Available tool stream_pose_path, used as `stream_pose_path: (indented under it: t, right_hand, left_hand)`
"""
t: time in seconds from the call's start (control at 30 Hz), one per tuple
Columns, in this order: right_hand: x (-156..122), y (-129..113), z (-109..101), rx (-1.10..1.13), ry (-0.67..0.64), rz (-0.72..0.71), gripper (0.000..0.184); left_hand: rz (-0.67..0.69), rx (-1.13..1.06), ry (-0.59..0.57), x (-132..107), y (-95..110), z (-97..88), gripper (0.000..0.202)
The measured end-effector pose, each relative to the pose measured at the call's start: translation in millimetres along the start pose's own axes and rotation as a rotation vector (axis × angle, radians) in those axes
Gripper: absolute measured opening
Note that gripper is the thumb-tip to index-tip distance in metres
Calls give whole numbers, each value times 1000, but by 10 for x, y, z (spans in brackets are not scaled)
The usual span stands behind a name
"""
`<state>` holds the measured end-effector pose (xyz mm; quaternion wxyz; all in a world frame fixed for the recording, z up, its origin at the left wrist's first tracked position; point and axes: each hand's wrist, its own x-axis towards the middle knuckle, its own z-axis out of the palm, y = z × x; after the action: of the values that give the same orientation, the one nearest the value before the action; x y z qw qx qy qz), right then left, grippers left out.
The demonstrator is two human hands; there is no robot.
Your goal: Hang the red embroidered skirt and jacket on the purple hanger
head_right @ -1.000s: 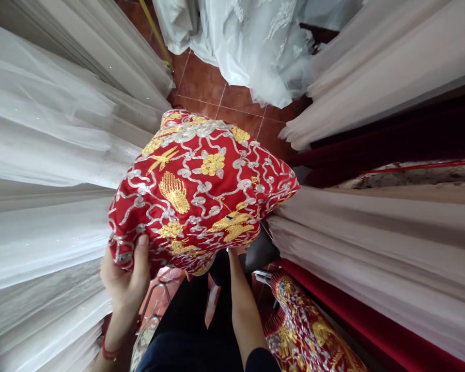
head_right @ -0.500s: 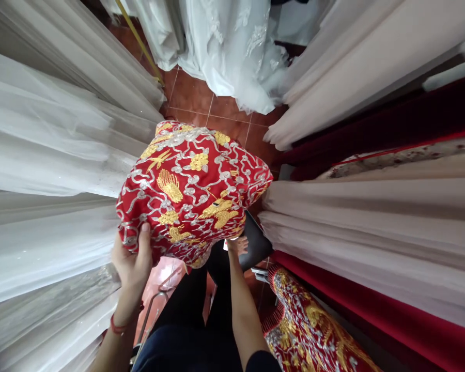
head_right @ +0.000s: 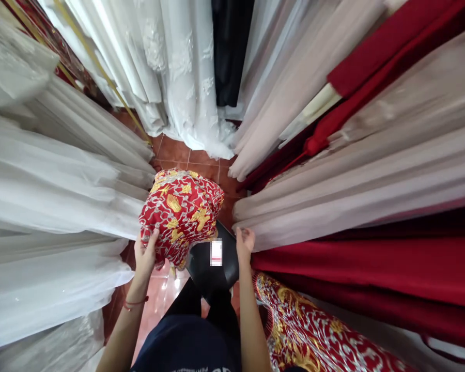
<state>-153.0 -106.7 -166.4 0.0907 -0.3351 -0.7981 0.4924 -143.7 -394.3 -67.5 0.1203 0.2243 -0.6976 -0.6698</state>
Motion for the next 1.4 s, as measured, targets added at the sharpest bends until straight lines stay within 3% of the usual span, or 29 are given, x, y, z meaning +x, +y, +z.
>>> stream_pose_path:
  t: [0.07,0.13,0.23,0.3,0.33,0.4,0.47,0.53,0.6,0.63,0.67,0.77,0.8,0.83,0.9,0.97,1.03,1.2,1.4]
  right_hand:
    - [-190,-476,-150,77,-72,-72,55]
    - [-474,-997,-388,152,-173,-195,44]
    - [-1021,-1663,-955,294,-363,-464,35]
    - [-1382,-1889,-1404,264,-418,-545,55]
    - [-1539,-1921,-1625,185,-373,-538,60]
    - [-1796,-1845,-2049,44,-234,-499,51]
    - [-2009,-1649,-2468,-16,-87,-475,35]
    - [-2242,-1423,-2904,0,17,-506,33]
    - [-2536,-1236,-3346,37,145,-553,34]
    - [-2701,-1165,-3557,50,210,-577,33]
    - [-2869,-1109,-3754,58,269,-598,31]
    - [-3314,-990,-4244,62,420,-625,24]
    - [-3424,-953,-4375,61,467,-624,23]
    - [-3514,-912,-4493,62,516,-620,21]
    - [-3645,-814,-4697,65,620,-622,21]
    - [-3742,-696,-4871,79,737,-642,21]
    - [-3837,-572,-5024,107,854,-654,23]
    - [-4062,-338,-5298,67,1036,-584,25]
    - [-4013,-339,-5298,-218,1154,-494,23]
  left_hand:
    - [164,75,-67,-226,192,38,31]
    - [413,161,-206,-501,383,102,18]
    - [864,250,-466,-991,608,270,10]
    - [1124,252,-591,-1381,712,422,15]
    - [1221,234,-636,-1599,757,495,18]
    - [1326,208,-714,-2079,857,599,21]
    - [1321,238,-852,-2579,985,609,22]
    - [1274,251,-1068,-3025,1124,521,33]
    - [1244,122,-1242,-3341,1218,396,39]
    - [1224,6,-1245,-3437,1231,350,34]
    - [1196,-120,-1168,-3495,1215,330,28]
    - [1012,-343,-719,-3510,1017,484,32]
    - [947,-322,-666,-3500,924,603,45]
    - [886,-273,-738,-3499,830,743,64]
    - [695,-160,-1066,-3544,670,1043,80]
    - [482,-60,-1376,-3650,574,1307,64]
    - [377,12,-1514,-3778,558,1499,46]
    - [447,-30,-1485,-3900,778,1718,40]
    - [788,33,-1265,-3496,1245,1818,32]
